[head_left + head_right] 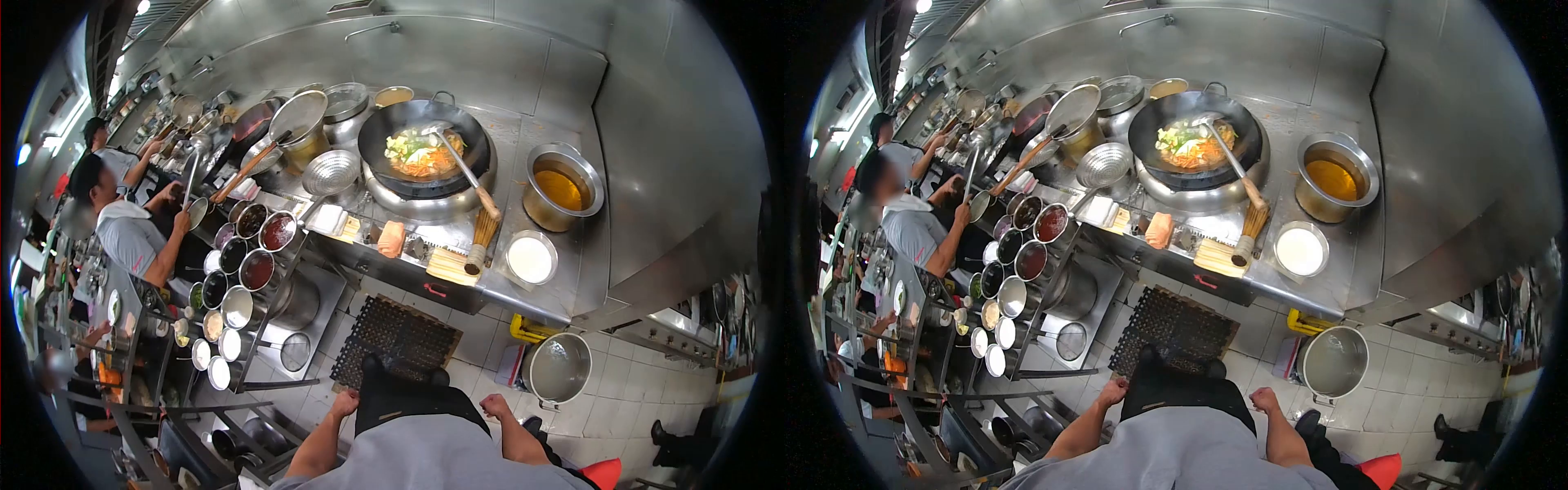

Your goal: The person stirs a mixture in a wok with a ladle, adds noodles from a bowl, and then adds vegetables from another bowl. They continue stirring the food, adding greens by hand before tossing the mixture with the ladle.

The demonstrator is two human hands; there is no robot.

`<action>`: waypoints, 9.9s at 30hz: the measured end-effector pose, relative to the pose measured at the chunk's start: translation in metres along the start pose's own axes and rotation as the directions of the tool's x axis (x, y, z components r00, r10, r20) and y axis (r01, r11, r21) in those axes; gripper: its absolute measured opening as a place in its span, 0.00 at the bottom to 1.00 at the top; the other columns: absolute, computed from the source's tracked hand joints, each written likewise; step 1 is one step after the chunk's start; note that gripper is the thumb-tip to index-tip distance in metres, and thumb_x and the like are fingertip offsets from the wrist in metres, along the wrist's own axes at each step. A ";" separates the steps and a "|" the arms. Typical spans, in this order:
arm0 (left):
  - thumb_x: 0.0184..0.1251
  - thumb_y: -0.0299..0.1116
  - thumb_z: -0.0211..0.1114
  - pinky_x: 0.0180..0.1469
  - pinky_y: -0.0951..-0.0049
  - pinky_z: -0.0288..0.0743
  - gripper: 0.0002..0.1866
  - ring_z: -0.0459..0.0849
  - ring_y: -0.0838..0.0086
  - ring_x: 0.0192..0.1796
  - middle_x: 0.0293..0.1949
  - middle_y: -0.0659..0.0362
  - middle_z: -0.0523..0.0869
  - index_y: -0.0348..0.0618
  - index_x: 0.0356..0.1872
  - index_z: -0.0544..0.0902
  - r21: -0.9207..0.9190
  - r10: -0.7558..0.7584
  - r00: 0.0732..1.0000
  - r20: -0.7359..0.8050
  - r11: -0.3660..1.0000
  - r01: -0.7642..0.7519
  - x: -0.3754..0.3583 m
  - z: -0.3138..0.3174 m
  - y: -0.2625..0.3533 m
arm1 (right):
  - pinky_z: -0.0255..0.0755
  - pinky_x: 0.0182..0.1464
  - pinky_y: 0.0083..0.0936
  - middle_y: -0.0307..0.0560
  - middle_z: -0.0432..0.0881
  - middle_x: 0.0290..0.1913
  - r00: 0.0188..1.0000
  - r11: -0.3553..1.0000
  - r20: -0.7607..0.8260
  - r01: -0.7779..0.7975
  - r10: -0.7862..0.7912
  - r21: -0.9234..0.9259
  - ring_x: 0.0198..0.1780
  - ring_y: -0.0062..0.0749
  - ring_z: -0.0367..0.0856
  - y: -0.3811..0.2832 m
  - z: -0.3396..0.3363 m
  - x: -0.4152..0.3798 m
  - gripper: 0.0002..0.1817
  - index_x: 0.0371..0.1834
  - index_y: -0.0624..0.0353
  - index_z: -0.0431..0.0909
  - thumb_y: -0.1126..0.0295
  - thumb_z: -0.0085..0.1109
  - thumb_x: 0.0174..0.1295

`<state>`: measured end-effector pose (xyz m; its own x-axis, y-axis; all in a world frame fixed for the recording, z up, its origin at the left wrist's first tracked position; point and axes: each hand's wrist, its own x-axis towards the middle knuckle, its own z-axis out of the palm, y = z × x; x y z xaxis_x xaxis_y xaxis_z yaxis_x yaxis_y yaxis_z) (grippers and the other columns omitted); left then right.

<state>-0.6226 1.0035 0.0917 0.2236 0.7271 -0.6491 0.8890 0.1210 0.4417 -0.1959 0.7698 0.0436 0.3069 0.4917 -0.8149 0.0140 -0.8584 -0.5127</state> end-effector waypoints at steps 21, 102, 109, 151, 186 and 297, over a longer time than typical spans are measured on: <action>0.54 0.29 0.59 0.43 0.73 0.74 0.13 0.82 0.71 0.38 0.35 0.52 0.83 0.34 0.40 0.76 -0.428 0.185 0.945 -0.268 0.857 -0.289 0.067 -0.138 0.105 | 0.68 0.47 0.39 0.59 0.73 0.45 0.525 0.692 -0.461 0.622 -0.715 -0.366 0.45 0.50 0.74 -0.540 0.086 0.049 0.26 0.45 0.65 0.64 0.62 0.62 0.47; 0.45 0.43 0.59 0.51 0.40 0.66 0.34 0.75 0.55 0.47 0.43 0.49 0.75 0.49 0.58 0.61 -0.895 0.463 0.782 0.417 0.060 0.442 0.064 -0.314 0.158 | 0.70 0.25 0.23 0.40 0.80 0.29 0.871 0.456 -0.388 0.225 0.303 0.861 0.25 0.22 0.76 -0.326 0.081 0.212 0.04 0.36 0.55 0.70 0.73 0.50 0.59; 0.45 0.45 0.63 0.47 0.43 0.70 0.38 0.76 0.56 0.44 0.43 0.50 0.74 0.49 0.60 0.60 -0.893 0.456 0.775 0.437 0.115 0.435 0.066 -0.314 0.191 | 0.74 0.27 0.25 0.38 0.79 0.25 0.899 0.429 -0.356 0.225 0.255 0.875 0.25 0.22 0.76 -0.320 0.076 0.212 0.02 0.31 0.55 0.74 0.73 0.56 0.56; 0.40 0.38 0.63 0.44 0.48 0.74 0.41 0.77 0.58 0.41 0.41 0.49 0.74 0.49 0.61 0.58 -0.887 0.280 0.851 0.444 0.269 0.375 0.058 -0.223 0.358 | 0.68 0.53 0.29 0.47 0.75 0.52 0.803 0.702 -0.583 0.343 0.126 0.624 0.53 0.33 0.72 -0.287 0.093 0.249 0.32 0.52 0.58 0.70 0.57 0.67 0.43; 0.50 0.42 0.56 0.49 0.53 0.72 0.28 0.78 0.56 0.45 0.41 0.49 0.77 0.36 0.52 0.66 -0.962 0.391 0.883 0.259 0.189 0.199 0.145 -0.271 0.375 | 0.72 0.36 0.25 0.48 0.80 0.29 0.793 0.801 0.123 0.598 -0.596 0.024 0.33 0.30 0.79 -0.412 -0.033 0.015 0.13 0.35 0.63 0.76 0.63 0.58 0.54; 0.56 0.25 0.47 0.37 0.51 0.79 0.13 0.79 0.49 0.36 0.36 0.40 0.75 0.25 0.39 0.68 -0.886 0.323 0.830 0.455 0.263 0.383 0.292 -0.294 0.479 | 0.66 0.48 0.35 0.55 0.72 0.46 0.157 0.554 -0.532 0.192 -0.832 -0.810 0.49 0.48 0.69 -0.587 -0.111 -0.026 0.24 0.51 0.61 0.66 0.71 0.59 0.48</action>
<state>-0.2491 1.4723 0.2953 0.6542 0.3354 -0.6779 -0.0343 0.9085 0.4164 -0.1061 1.2446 0.3959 0.5427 0.7141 0.4422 0.8376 -0.4992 -0.2218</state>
